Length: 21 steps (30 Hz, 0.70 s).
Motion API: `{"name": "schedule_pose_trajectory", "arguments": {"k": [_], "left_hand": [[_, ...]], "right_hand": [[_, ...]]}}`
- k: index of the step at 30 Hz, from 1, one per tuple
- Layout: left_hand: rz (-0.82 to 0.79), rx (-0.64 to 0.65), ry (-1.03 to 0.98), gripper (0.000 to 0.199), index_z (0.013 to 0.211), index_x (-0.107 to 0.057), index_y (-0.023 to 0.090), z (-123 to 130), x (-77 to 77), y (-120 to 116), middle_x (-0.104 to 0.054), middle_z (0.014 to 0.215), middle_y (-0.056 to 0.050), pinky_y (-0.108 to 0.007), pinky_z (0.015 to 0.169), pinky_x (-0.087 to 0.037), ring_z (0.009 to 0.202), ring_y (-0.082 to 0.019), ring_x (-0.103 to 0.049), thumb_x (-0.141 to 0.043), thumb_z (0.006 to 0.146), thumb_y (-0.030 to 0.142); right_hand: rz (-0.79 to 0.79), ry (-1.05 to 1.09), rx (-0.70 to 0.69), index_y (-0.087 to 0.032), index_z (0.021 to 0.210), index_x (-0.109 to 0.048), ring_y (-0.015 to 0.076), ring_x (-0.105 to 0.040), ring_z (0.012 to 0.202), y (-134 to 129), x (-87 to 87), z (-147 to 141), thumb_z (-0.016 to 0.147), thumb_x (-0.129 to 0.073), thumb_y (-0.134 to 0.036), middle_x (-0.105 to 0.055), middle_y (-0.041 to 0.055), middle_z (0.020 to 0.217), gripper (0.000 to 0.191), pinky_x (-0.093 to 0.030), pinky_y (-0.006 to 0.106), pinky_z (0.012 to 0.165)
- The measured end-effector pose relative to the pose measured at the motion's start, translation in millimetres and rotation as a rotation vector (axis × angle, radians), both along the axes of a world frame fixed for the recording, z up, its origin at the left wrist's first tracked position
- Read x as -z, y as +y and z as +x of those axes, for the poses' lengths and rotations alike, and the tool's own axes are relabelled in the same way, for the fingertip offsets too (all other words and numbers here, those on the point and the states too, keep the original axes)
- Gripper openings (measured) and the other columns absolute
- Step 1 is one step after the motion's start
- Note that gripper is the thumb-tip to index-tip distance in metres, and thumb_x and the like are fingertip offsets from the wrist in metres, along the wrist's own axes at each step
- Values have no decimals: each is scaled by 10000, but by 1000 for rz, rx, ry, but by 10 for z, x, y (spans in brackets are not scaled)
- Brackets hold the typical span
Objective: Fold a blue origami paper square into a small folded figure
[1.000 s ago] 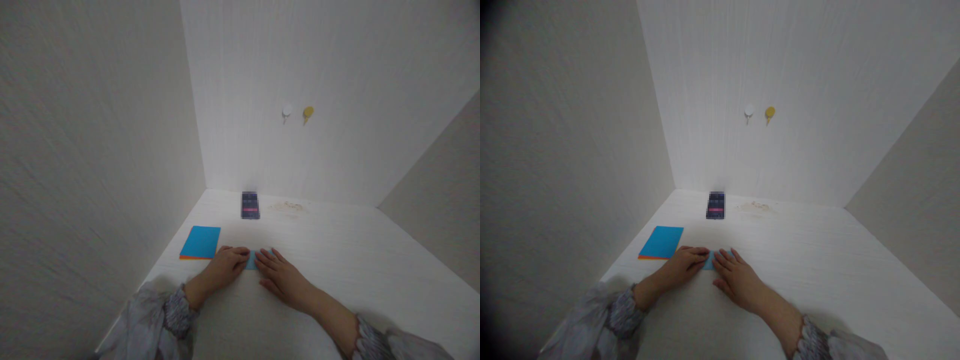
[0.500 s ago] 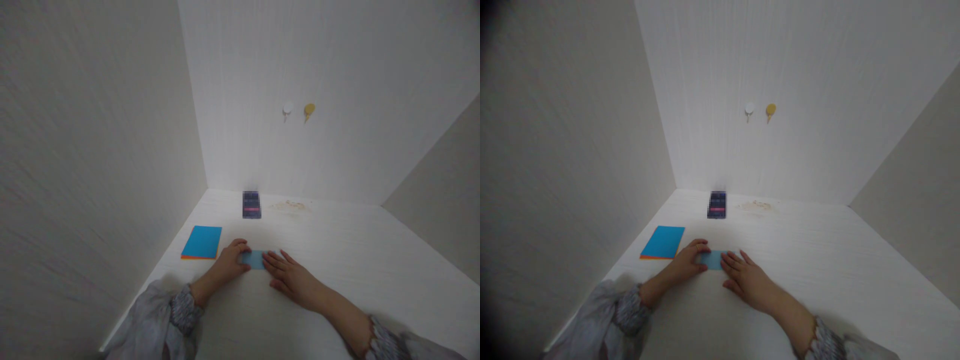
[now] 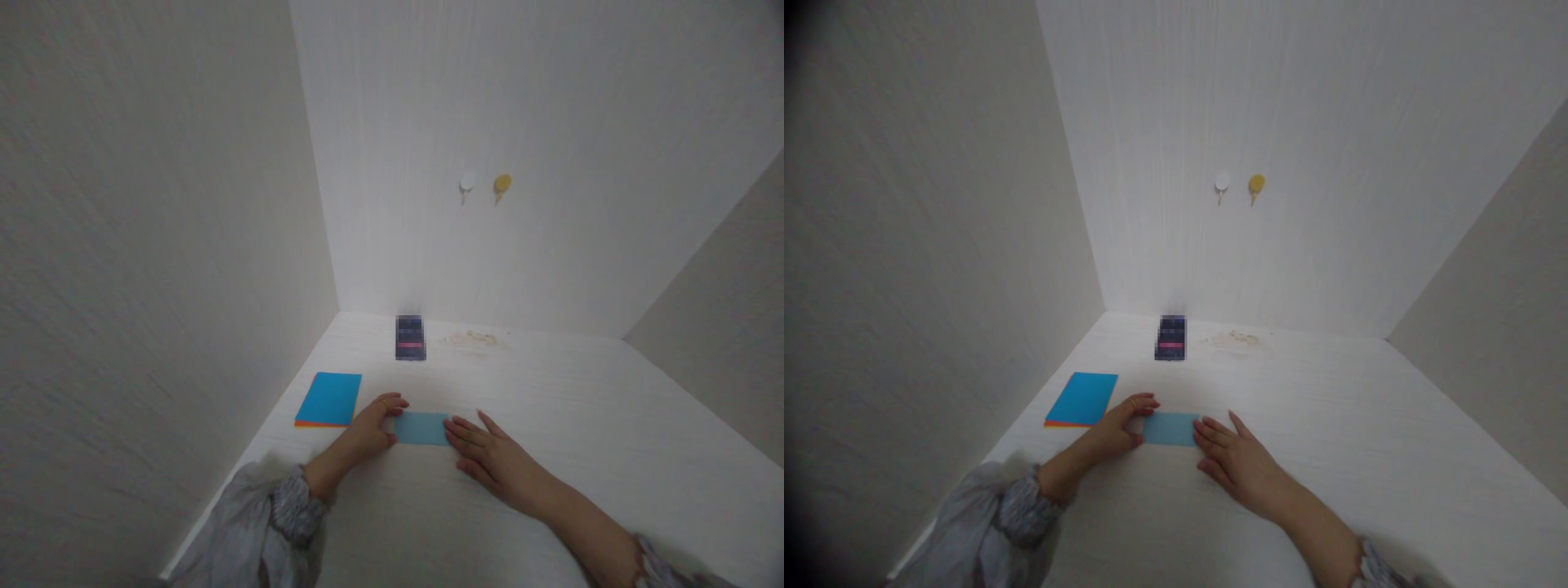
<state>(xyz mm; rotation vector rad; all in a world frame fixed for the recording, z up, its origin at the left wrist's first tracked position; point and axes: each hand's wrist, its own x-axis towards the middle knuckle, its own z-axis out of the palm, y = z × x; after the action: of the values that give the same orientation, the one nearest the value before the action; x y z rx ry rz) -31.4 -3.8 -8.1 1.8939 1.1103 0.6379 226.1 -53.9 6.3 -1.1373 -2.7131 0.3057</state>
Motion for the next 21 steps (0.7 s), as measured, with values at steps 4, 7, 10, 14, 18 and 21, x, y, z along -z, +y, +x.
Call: {"name": "schedule_pose_trajectory", "arguments": {"k": [4, 7, 10, 14, 18, 21], "left_hand": [[18, 46, -16, 639, 1144, -434, 215, -61, 32, 11, -410, 1256, -59, -362, 962, -307, 1107, -200, -428, -473, 559, -41], [130, 19, -15, 539, 1077, -492, 204, -74, 33, 3, -418, 1243, -48, -358, 993, -253, 1149, -195, -371, -468, 588, -20], [230, -90, -16, 399, 1010, -514, 176, -38, 19, -16, -511, 1078, -60, -318, 896, -366, 999, -166, -481, -458, 644, 28], [256, -210, 84, 240, 924, -539, 158, 38, -30, -72, -546, 858, -39, -250, 679, -432, 718, -125, -531, -436, 712, 114], [211, -261, 195, 189, 784, -557, 153, 96, -115, -153, -554, 669, 3, -220, 547, -378, 571, -118, -498, -514, 716, 324], [158, -246, 258, 351, 596, -560, 149, 143, -165, -200, -542, 540, 6, -211, 503, -333, 529, -124, -497, -455, 737, 453]], "right_hand": [[157, 5, 37, -209, 1195, -445, 202, -416, 1129, -10, 47, -56, 867, -348, -291, -499, 77, 1197, 352, -235, 455, 979], [297, -6, 72, -192, 1067, -555, 197, -506, 1019, 8, 121, -130, 848, -375, -191, -596, 73, 1063, 284, -282, 435, 954], [410, -58, 85, -158, 990, -590, 210, -539, 947, 34, 201, -200, 819, -404, -144, -617, 92, 1009, 253, -333, 409, 902], [472, -180, 45, -103, 951, -588, 236, -549, 903, 17, 229, -266, 779, -431, -119, -609, 151, 984, 234, -345, 399, 861], [496, -228, 45, -106, 858, -589, 222, -570, 796, -14, 178, -322, 758, -421, -75, -631, 138, 854, 198, -364, 372, 796], [504, -223, 68, -135, 772, -573, 187, -560, 664, -9, 112, -362, 751, -408, -49, -616, 82, 700, 187, -371, 344, 720]]}}
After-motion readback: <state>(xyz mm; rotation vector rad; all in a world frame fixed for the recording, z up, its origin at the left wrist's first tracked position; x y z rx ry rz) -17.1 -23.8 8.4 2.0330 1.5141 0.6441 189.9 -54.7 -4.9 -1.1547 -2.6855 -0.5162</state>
